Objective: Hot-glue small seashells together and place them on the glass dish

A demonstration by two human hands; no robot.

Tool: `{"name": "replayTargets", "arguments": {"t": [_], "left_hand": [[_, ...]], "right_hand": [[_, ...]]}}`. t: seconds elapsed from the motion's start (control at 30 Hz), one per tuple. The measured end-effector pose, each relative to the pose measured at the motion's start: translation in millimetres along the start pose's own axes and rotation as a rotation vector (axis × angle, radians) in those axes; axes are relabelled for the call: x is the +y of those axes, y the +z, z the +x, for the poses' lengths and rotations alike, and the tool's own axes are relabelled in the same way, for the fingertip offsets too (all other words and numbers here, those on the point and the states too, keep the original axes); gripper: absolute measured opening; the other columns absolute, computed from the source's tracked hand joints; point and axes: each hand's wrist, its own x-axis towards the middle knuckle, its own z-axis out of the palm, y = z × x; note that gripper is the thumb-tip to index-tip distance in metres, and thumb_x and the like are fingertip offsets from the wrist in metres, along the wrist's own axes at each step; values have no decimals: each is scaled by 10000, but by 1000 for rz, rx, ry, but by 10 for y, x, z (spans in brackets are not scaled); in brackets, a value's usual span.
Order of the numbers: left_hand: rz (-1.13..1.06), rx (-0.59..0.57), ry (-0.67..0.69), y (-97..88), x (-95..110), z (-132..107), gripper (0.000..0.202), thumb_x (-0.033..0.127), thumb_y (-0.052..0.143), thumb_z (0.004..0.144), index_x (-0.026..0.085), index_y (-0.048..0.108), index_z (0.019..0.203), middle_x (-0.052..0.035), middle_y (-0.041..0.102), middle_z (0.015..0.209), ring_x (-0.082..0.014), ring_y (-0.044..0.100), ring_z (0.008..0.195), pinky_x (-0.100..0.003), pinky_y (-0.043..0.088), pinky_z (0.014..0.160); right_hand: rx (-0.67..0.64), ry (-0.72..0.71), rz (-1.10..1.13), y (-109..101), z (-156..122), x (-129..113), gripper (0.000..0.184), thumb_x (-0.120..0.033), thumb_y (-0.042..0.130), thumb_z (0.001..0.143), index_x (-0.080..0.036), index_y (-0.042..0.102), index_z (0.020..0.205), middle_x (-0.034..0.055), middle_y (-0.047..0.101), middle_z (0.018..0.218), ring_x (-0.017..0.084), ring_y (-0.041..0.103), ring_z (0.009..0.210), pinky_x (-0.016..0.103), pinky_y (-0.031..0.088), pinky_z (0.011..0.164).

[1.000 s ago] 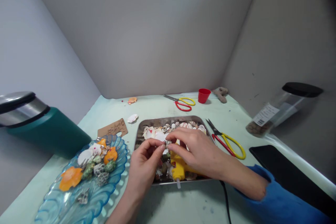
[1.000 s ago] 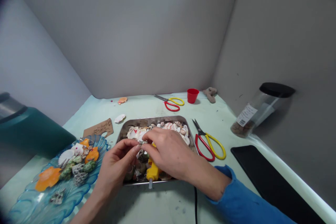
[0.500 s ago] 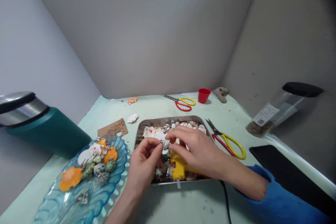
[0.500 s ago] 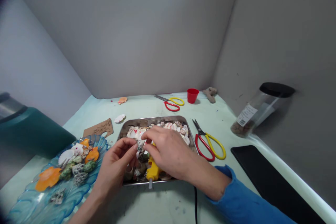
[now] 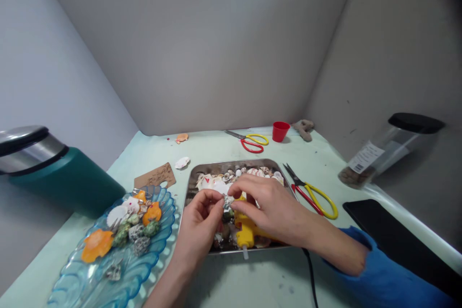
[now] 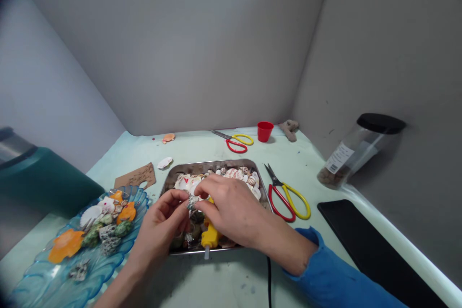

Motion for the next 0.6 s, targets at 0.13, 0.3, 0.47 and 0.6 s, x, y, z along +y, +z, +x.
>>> {"name": "replayTargets", "arguments": {"t": [0.13,0.3,0.47,0.6], "left_hand": [[6,-15,2,-3,26,-23,220,342,676,729,165,553,772,71,494,589,-39,396,419,-164,360,413],[11,-15,-3,-5,37,-21,213,343,667,740,165,556,775,71,491,573,-46,399,421,-171,370,419],[24,-4,-4,8,45,-21,209,330,684,717,165,561,752,68,498,576,-50,413,429,-170,374,419],[32,1,-6,8,40,-22,220,332,693,699,170,554,748,64,506,603,-54,431,445,-170,378,420]], "right_hand": [[-17,-11,7,-19,-2,-7,72,-184,546,872,-176,615,891,8,617,855,136,539,764,263,385,707],[-21,1,-16,-43,7,-12,94,-165,541,869,-179,628,903,9,619,839,142,538,754,272,377,697],[-37,14,-35,-37,15,-7,103,-162,543,862,-180,637,901,16,621,844,145,539,746,276,378,690],[-35,4,-28,-41,6,-6,100,-155,552,854,-181,635,901,13,618,844,138,538,735,270,384,682]]}}
